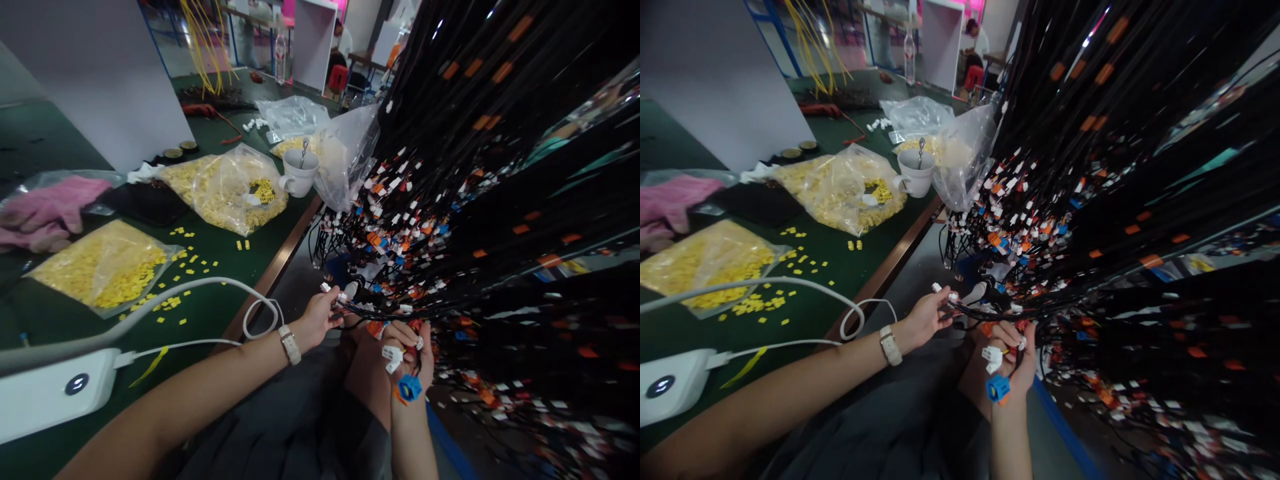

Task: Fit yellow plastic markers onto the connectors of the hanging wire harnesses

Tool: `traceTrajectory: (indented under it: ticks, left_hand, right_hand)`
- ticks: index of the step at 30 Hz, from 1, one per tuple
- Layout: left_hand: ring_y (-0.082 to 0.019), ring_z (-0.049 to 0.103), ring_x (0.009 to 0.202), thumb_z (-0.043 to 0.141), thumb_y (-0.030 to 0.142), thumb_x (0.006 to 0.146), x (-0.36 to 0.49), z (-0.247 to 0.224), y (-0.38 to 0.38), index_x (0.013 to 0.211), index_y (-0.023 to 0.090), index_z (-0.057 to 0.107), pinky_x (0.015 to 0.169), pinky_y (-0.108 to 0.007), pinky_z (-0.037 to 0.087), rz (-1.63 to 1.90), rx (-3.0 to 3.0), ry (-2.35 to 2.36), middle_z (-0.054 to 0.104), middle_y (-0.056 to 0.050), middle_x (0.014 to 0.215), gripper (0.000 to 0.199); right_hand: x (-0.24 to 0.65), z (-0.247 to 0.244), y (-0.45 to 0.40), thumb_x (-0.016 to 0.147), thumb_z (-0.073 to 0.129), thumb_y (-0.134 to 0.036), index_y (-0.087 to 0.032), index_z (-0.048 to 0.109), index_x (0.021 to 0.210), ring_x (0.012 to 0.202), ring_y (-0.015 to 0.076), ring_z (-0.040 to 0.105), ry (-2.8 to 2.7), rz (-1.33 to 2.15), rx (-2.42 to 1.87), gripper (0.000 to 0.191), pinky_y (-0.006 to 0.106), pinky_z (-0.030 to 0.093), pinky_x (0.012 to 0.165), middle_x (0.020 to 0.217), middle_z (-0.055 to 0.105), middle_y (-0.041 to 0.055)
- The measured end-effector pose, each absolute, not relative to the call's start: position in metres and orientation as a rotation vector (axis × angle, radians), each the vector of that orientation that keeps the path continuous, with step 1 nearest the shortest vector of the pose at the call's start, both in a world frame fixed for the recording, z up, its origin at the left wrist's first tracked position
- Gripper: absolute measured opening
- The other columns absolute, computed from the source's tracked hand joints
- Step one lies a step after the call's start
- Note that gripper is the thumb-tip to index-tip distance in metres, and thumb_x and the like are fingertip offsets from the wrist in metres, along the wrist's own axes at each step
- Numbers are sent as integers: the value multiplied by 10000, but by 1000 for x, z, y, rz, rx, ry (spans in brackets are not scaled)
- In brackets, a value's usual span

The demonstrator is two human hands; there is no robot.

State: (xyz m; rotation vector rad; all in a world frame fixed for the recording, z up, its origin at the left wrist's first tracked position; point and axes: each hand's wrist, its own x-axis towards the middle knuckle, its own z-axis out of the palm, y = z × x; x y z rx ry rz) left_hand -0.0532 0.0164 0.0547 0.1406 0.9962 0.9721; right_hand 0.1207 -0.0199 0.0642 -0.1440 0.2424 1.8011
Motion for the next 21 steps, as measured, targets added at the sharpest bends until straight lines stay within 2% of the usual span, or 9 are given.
traceTrajectory:
  ticks: [5, 12, 16, 21]
  left_hand:
    - [-121, 568, 638, 556, 382, 788, -53, 56, 16, 761, 151, 583, 526, -210, 344, 972, 136, 998, 597, -25, 711, 234]
    - [-115, 561, 619, 553, 371, 787, -52, 55, 16, 761, 149, 580, 520, -210, 339, 981, 146, 997, 587, -20, 700, 225]
    - [-110, 555, 610, 541, 380, 784, -53, 55, 16, 761, 151, 574, 515, -205, 329, 962, 162, 1037, 589, -18, 708, 232]
    - [-102, 533, 555, 546, 462, 746, -52, 54, 15, 711, 154, 559, 500, -202, 309, 961, 247, 1076, 591, -11, 677, 310]
  right_hand:
    - [124, 60, -18, 860, 471, -349, -239, 428, 1106, 514, 126, 496, 337, 1840, -14, 273, 194, 400, 360, 584, 444, -43]
    - [123, 62, -21, 857, 492, -330, -234, 473, 993, 497, 97, 500, 271, 1844, -75, 168, 174, 417, 373, 594, 482, -46]
    - [121, 62, -24, 846, 533, -289, -227, 493, 1006, 474, 67, 487, 103, 1794, -281, 176, 138, 408, 372, 570, 473, -64]
    - [125, 58, -30, 744, 663, -290, -198, 549, 841, 408, 30, 421, -160, 1722, -753, 175, 96, 342, 324, 542, 455, -74]
